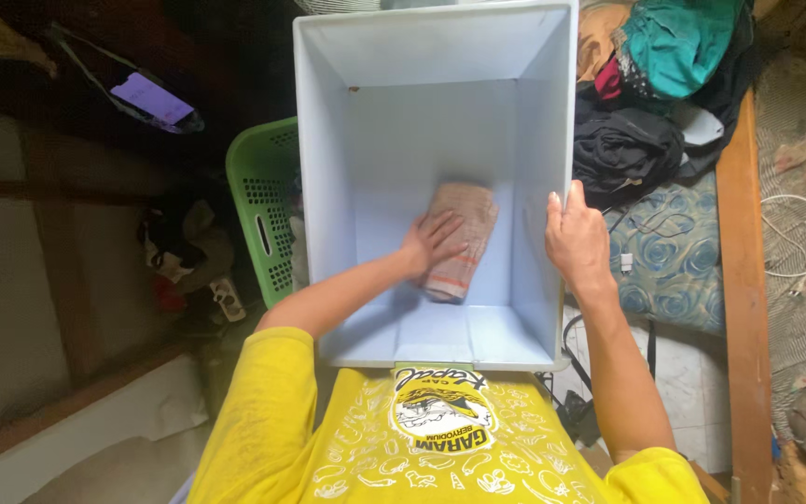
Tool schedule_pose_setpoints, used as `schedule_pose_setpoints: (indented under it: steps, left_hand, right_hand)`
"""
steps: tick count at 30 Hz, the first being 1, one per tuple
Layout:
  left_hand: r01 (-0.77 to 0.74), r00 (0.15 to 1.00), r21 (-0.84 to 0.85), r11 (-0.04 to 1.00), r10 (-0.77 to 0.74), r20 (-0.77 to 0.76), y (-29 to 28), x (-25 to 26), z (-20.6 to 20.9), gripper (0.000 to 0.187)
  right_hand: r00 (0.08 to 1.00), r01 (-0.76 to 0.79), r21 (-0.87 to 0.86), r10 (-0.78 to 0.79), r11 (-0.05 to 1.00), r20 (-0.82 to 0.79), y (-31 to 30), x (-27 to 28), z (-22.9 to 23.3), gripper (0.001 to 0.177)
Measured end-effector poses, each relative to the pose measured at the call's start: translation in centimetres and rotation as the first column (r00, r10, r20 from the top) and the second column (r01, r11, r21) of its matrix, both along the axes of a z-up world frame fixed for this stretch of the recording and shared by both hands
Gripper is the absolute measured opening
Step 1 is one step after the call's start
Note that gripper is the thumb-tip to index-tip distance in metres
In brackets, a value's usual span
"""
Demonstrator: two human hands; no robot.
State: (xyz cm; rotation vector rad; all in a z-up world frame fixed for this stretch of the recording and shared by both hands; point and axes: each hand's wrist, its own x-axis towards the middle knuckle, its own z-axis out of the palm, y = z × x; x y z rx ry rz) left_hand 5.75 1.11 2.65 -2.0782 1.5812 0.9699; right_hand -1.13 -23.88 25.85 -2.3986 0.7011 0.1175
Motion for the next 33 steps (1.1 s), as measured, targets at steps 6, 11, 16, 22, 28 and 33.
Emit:
schedule_pose_setpoints:
  steps: [6, 11, 16, 22, 28, 33]
  left_hand:
    - [-0.154, 0.957, -0.429, 0.890, 0.242, 0.158, -1.5, 9.7, -4.6, 0.089]
    - [-0.516, 0.833, -0.072, 0.854, 0.519, 0.190, -1.4, 11.6, -0.7, 0.135]
    - [-0.494, 0.804, 0.351, 0.796, 0.264, 0.534, -0.7, 8.2, -1.7, 0.137]
    - [-0.483, 0.868, 0.402, 0.778, 0.364, 0.338, 2.6, -0.4, -4.3, 0.126]
    - [-0.442, 0.895, 0.430, 0.787, 0.423, 0.145, 3.7, -5.1, -3.7, 0.114]
    - [-0.530, 0.842, 0.208, 0.822, 0.482, 0.242, 2.9, 0.0, -4.8, 0.105]
  right_hand:
    - [0.999, -0.004, 0.035, 0.002, 0.999, 0.048, -0.1, -0.1, 0.2, 0.025]
    - [0.996, -0.005, 0.054, 0.001, 0.999, 0.085, -0.1, 0.1, 0.0, 0.025]
    - [0.993, -0.027, 0.103, 0.016, 0.994, 0.113, -0.4, 0.5, 0.3, 0.025]
    - [0.994, -0.038, 0.101, 0.027, 0.994, 0.110, -0.2, 0.4, 0.4, 0.025]
    - [0.998, 0.004, 0.136, -0.013, 0.991, 0.064, 0.1, 0.2, 0.7, 0.027]
    - [0.998, -0.001, 0.110, -0.006, 0.994, 0.060, -0.1, 0.6, 0.4, 0.027]
